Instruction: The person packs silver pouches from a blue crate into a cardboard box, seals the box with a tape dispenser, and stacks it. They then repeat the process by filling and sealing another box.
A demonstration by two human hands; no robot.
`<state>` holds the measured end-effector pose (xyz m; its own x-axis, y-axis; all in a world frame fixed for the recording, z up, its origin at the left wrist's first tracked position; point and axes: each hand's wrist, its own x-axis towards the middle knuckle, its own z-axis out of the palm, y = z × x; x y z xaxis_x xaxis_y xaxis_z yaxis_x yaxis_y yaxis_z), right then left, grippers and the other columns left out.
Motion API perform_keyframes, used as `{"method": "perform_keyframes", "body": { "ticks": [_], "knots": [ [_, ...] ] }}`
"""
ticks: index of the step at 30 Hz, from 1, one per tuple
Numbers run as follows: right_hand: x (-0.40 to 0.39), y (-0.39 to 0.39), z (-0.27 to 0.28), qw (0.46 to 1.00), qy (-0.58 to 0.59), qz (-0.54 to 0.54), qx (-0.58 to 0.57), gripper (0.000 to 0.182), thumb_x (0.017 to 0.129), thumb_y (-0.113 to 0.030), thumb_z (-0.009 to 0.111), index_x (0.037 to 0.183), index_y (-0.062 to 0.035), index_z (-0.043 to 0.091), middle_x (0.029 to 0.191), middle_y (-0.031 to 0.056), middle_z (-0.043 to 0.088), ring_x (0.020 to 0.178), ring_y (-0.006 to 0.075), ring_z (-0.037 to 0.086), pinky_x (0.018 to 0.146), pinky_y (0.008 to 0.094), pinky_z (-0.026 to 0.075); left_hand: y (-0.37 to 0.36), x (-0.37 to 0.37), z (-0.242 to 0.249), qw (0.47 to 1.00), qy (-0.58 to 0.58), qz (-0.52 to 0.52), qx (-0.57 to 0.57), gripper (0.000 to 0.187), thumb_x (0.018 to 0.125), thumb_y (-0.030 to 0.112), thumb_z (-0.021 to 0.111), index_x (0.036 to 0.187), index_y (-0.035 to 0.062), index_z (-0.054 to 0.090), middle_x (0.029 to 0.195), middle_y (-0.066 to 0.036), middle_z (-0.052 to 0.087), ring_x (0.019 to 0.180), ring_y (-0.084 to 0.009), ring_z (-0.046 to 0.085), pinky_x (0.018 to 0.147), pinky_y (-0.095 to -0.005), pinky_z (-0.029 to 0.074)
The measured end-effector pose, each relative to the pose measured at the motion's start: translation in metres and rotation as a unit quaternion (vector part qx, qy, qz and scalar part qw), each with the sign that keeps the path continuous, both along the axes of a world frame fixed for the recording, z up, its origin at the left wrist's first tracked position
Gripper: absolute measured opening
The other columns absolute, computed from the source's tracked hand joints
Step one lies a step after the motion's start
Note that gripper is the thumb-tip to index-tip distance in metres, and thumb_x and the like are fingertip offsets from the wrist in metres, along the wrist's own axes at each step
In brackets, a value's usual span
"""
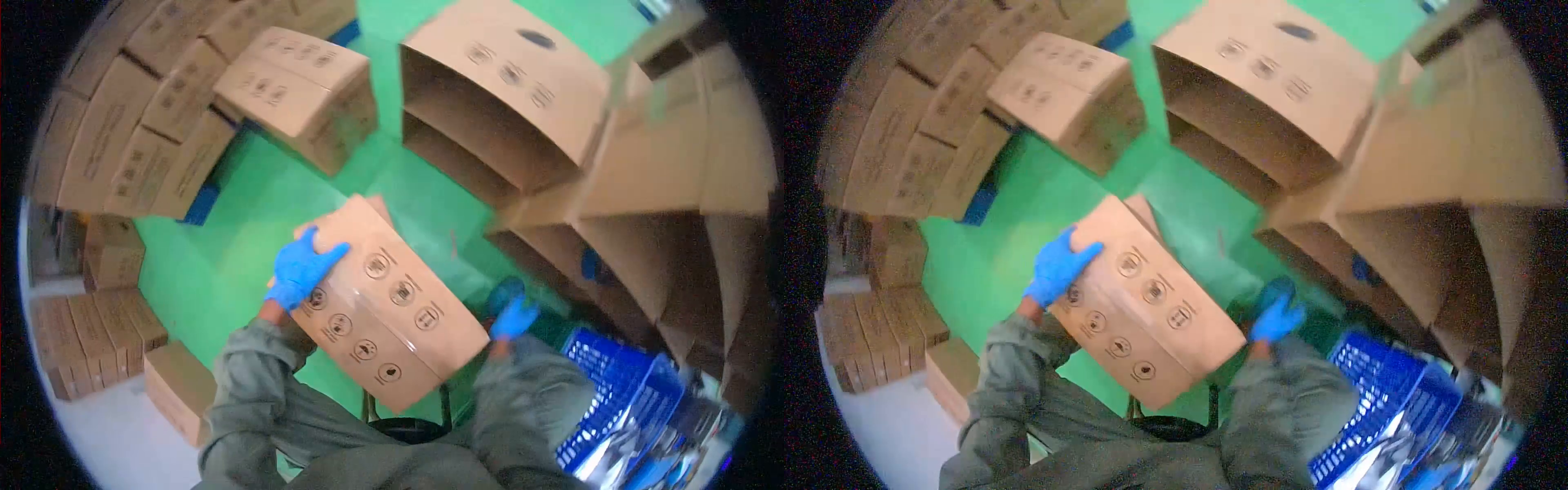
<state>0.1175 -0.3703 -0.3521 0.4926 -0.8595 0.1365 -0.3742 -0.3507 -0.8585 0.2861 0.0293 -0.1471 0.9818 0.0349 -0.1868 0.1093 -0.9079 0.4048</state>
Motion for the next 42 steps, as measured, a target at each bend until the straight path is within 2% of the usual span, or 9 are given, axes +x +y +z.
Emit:
{"method": "perform_keyframes", "body": {
  "ticks": [1,9,18,23,26,32,34,38,42],
  "knots": [
    [-0.013,0.037,0.001,0.995,0.007,0.025,0.098,0.051,0.094,-0.022,0.058,0.134,0.0069,0.045,0.137,0.0213,0.050,0.122,0.0351,0.050,0.107,0.0461,0.037,0.001,0.007,0.004,0.987,0.149,0.047,-0.039,0.082,0.074,0.057,0.069,0.127,-0.0043,0.053,0.101,-0.026,0.066,0.096,-0.0407,0.064,0.085,-0.0428,0.051],
    [-0.003,0.155,0.094,0.895,0.027,0.185,0.406,0.046,0.096,-0.023,0.049,0.134,0.0040,0.046,0.136,0.0194,0.050,0.120,0.0325,0.052,0.105,0.0431,0.040,0.003,0.022,0.020,0.994,0.099,-0.010,0.038,0.082,0.074,0.075,0.054,0.105,0.0002,0.066,0.092,-0.021,0.070,0.085,-0.0347,0.068,0.078,-0.0441,0.053],
    [0.131,0.204,0.202,0.726,-0.176,0.256,0.614,0.043,0.100,-0.025,0.039,0.133,0.0007,0.048,0.135,0.0172,0.051,0.118,0.0295,0.053,0.102,0.0397,0.043,0.025,0.125,0.234,0.983,-0.119,-0.082,0.115,0.074,0.067,0.071,0.064,0.094,0.0016,0.068,0.089,-0.021,0.069,0.082,-0.0350,0.068,0.074,-0.0448,0.053],
    [0.330,0.244,0.184,0.536,-0.229,0.311,0.751,0.045,0.097,-0.036,0.043,0.132,-0.0069,0.048,0.122,0.0073,0.057,0.120,0.0239,0.050,0.104,0.0412,0.041,0.071,0.263,0.183,0.970,-0.185,-0.051,0.151,0.090,0.077,0.072,0.054,0.133,0.0021,0.048,0.128,-0.023,0.053,0.118,-0.0363,0.052,0.100,-0.0437,0.041],
    [0.378,0.279,0.188,0.718,-0.036,0.281,0.636,0.052,0.096,-0.040,0.049,0.141,-0.0136,0.046,0.134,0.0078,0.055,0.113,0.0234,0.058,0.095,0.0502,0.045,0.052,0.294,0.118,0.978,-0.073,-0.149,0.123,0.102,0.073,0.083,0.046,0.152,0.0244,0.021,0.159,-0.013,0.012,0.144,-0.0400,0.015,0.108,-0.0711,0.012],
    [0.372,0.264,0.189,0.721,0.015,0.527,0.449,0.053,0.094,-0.038,0.053,0.141,-0.0162,0.046,0.137,0.0062,0.054,0.122,0.0276,0.053,0.104,0.0561,0.033,0.052,0.313,0.128,0.968,-0.185,-0.058,0.161,0.094,0.076,0.080,0.046,0.151,0.0276,0.025,0.159,-0.009,0.017,0.144,-0.0402,0.016,0.106,-0.0732,0.010],
    [0.363,0.219,0.232,0.791,0.201,0.575,0.045,0.063,0.086,-0.033,0.062,0.143,-0.0130,0.043,0.139,0.0094,0.048,0.130,0.0329,0.040,0.099,0.0594,0.036,0.051,0.314,0.131,0.967,-0.192,-0.064,0.157,0.093,0.077,0.078,0.047,0.151,0.0262,0.027,0.158,-0.009,0.019,0.144,-0.0396,0.017,0.107,-0.0721,0.010],
    [0.314,0.114,0.286,0.839,0.047,0.194,-0.507,0.062,0.081,-0.024,0.063,0.140,-0.0169,0.045,0.133,0.0163,0.050,0.127,0.0340,0.042,0.101,0.0571,0.034,0.044,0.302,0.134,0.968,-0.195,-0.055,0.148,0.088,0.080,0.073,0.049,0.150,0.0243,0.029,0.158,-0.009,0.021,0.144,-0.0378,0.019,0.107,-0.0712,0.010],
    [0.325,0.009,0.247,0.779,0.239,0.078,-0.575,0.057,0.087,-0.019,0.056,0.142,-0.0155,0.042,0.135,0.0185,0.047,0.124,0.0392,0.045,0.097,0.0599,0.037,0.069,0.301,0.102,0.954,-0.286,-0.052,-0.077,0.072,0.090,0.051,0.054,0.148,0.0130,0.033,0.153,-0.011,0.033,0.142,-0.0285,0.028,0.111,-0.0584,0.018]
  ]
}}
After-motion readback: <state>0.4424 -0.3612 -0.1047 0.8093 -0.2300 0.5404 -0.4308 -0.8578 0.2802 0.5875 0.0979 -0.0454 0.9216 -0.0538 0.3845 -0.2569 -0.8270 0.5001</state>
